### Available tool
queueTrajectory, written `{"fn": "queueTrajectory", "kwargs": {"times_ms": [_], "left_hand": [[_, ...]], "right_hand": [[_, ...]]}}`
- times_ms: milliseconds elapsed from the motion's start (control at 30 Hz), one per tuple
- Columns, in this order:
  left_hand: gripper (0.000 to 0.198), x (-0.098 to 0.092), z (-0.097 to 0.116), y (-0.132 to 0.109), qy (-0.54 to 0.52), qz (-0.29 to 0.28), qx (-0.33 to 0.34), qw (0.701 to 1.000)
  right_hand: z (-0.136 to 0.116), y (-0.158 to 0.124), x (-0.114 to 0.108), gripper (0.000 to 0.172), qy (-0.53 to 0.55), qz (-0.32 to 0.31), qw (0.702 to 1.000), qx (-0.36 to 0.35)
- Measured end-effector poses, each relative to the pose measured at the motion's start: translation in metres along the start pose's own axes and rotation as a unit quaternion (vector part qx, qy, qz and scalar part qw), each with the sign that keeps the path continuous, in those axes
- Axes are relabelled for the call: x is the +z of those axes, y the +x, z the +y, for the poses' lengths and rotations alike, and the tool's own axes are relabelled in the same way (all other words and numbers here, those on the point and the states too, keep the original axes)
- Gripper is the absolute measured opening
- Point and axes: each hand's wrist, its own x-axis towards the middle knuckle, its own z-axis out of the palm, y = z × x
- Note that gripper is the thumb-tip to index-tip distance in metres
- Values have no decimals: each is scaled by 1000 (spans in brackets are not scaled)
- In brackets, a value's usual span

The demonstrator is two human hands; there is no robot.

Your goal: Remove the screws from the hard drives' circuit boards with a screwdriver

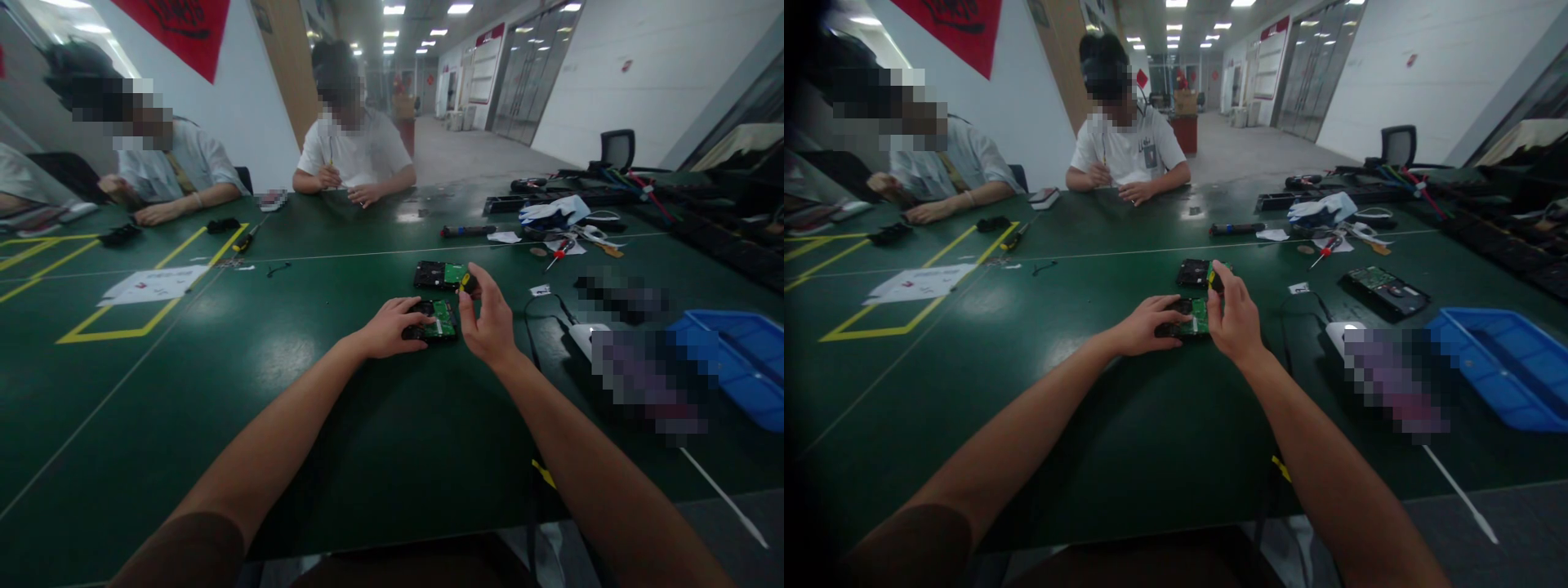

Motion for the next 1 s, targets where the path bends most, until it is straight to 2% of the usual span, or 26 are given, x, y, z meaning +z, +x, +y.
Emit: {"fn": "queueTrajectory", "kwargs": {"times_ms": [367, 1000], "left_hand": [[56, -1, 0, 0, 4, 0, 1, 1000], [57, 1, -1, -1, 19, 1, 7, 1000]], "right_hand": [[1, 0, -1, 55, -19, 15, 1000, -1], [-3, 1, -3, 58, -13, -2, 1000, 7]]}}
